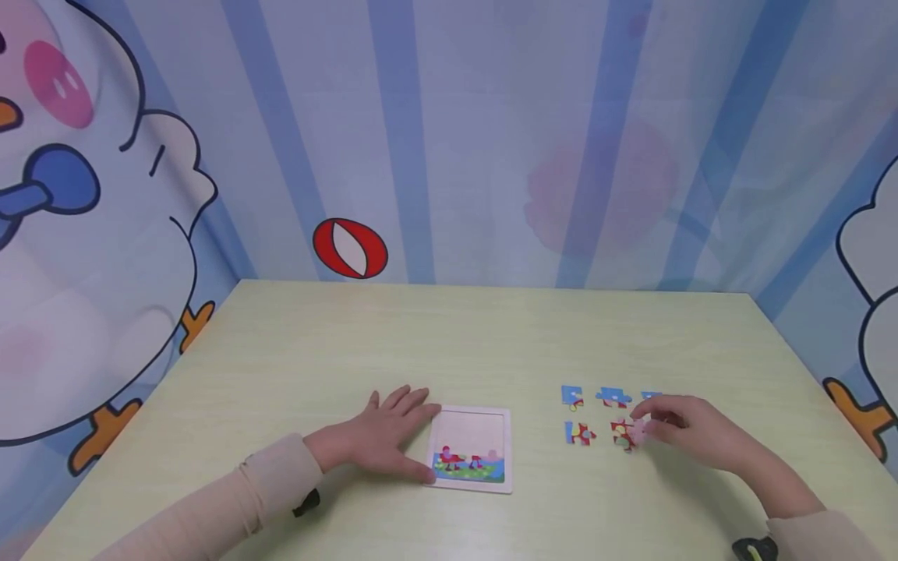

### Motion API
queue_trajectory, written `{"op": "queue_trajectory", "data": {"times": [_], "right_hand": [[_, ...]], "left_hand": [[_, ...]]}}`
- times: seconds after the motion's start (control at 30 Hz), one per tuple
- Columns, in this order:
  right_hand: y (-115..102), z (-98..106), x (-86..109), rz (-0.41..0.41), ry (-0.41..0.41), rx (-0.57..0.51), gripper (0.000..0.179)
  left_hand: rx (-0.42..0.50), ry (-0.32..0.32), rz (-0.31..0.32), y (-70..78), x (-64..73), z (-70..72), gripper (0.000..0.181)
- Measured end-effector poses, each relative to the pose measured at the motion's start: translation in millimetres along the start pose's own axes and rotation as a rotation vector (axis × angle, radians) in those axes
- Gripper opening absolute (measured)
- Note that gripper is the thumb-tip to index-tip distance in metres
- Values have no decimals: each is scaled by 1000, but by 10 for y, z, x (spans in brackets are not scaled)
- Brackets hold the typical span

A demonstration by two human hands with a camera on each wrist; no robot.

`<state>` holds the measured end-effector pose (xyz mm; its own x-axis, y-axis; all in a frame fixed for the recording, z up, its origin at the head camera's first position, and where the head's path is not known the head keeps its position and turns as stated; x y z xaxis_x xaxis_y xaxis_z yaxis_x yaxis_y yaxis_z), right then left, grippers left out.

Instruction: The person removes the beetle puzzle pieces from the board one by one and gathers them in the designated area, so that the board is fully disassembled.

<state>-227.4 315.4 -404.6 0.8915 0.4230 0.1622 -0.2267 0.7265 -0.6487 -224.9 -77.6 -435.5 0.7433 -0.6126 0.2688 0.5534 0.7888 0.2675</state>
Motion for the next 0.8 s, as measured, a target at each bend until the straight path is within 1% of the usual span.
{"op": "queue_trajectory", "data": {"times": [0.13,0.23,0.33,0.47,0.8], "right_hand": [[97,45,38,-29,27,63,24],[165,74,50,-74,41,90,22],[233,92,47,-119,31,79,22],[312,100,32,-151,13,49,23],[403,98,12,-147,5,63,22]], "left_hand": [[3,-1,-1,0,1,-2,100],[-3,1,-1,0,-1,-2,101],[-7,0,-2,-2,-2,-3,101],[-5,-5,-4,-5,-1,-4,100],[-9,-11,-2,-12,-4,-24,100]]}}
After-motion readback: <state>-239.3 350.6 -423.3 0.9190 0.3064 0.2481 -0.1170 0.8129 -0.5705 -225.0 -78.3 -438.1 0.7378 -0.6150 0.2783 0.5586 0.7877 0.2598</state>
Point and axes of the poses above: each hand's wrist, its own x-axis away from the middle knuckle, its own z-axis out of the back of the hand, y = z × x, the point moved 5 cm from there along -x, towards the middle knuckle, and after that the axes turned 4 degrees about -z, right-handed, at the moved point
